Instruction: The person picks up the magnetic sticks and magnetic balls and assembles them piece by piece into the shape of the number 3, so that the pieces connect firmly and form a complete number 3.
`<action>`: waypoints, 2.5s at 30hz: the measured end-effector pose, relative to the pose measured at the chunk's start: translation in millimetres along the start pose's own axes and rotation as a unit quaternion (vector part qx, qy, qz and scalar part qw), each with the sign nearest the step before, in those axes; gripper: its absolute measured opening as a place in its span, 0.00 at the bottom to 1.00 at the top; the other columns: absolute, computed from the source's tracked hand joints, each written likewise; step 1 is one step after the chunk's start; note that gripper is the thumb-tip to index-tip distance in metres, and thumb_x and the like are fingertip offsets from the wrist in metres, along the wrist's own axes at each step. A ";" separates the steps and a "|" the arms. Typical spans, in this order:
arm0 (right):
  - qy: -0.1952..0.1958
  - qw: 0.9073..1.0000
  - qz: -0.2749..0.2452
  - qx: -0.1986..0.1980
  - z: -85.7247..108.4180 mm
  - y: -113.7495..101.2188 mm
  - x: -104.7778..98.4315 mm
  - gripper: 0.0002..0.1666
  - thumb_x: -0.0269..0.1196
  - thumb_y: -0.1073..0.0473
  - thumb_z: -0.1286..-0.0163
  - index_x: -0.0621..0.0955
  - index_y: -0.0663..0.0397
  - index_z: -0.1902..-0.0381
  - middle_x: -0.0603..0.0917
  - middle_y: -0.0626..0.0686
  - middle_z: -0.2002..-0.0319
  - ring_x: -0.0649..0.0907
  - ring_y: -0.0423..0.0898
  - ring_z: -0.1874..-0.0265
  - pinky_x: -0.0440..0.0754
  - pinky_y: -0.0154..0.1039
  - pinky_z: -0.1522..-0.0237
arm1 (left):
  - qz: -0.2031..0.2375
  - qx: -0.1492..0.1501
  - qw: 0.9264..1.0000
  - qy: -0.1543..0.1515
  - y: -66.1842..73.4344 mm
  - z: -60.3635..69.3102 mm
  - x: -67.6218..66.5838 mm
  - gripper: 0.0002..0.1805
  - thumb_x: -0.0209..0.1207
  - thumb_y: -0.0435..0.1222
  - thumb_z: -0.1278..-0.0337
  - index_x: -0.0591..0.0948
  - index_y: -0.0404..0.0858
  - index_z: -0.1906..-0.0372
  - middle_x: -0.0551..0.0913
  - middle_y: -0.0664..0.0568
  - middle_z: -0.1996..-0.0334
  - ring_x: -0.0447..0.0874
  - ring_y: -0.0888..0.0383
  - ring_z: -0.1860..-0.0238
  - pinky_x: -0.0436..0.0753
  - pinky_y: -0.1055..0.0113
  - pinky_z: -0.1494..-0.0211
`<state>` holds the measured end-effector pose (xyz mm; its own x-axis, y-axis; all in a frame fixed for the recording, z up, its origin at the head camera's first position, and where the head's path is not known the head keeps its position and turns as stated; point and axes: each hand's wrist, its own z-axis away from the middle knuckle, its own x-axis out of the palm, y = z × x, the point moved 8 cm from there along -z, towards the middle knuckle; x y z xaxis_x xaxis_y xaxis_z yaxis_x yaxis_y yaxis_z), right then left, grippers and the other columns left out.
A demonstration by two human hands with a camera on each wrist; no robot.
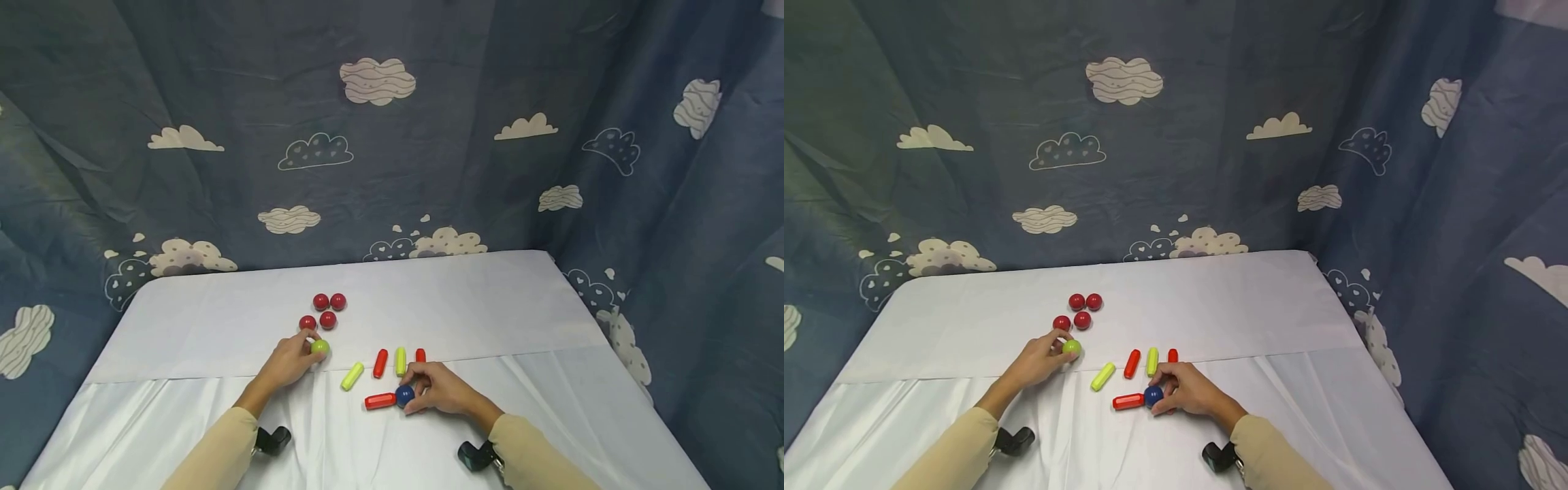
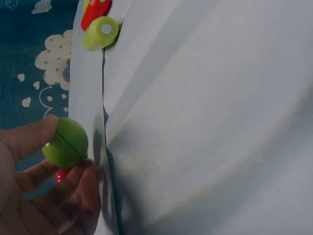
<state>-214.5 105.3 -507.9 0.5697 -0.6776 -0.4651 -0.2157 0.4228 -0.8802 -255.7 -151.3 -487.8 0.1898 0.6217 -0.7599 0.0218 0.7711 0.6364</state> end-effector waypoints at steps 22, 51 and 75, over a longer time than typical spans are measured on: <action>0.007 1.000 0.006 0.005 2.1 -0.5 -0.8 0.21 0.76 0.64 0.52 0.79 0.57 0.60 0.79 0.49 0.67 0.77 0.39 0.76 0.75 0.30 0.74 | 0.102 0.046 0.993 -0.019 12.4 5.3 3.2 0.18 0.72 0.33 0.55 0.82 0.38 0.55 0.83 0.54 0.61 0.82 0.57 0.61 0.81 0.62 0.58; 0.013 1.000 0.011 -0.001 2.8 0.1 1.3 0.21 0.76 0.62 0.51 0.79 0.57 0.60 0.79 0.49 0.67 0.76 0.39 0.75 0.75 0.30 0.74 | 0.077 0.103 0.988 -0.083 36.5 41.4 29.5 0.19 0.73 0.31 0.59 0.83 0.36 0.56 0.83 0.53 0.64 0.81 0.60 0.65 0.81 0.71 0.61; 0.009 1.000 0.019 -0.008 1.9 1.1 2.9 0.20 0.75 0.62 0.49 0.79 0.56 0.60 0.79 0.48 0.67 0.76 0.38 0.76 0.74 0.30 0.74 | 0.057 0.160 0.979 -0.110 48.2 52.4 49.4 0.18 0.72 0.29 0.60 0.84 0.34 0.58 0.83 0.53 0.68 0.80 0.60 0.68 0.80 0.73 0.65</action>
<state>-211.6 104.9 -510.0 0.5466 -0.6723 -0.4993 -0.2493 0.4386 -0.8634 -193.9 -90.7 -487.7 0.4144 0.6297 -0.6570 0.2879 0.5942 0.7511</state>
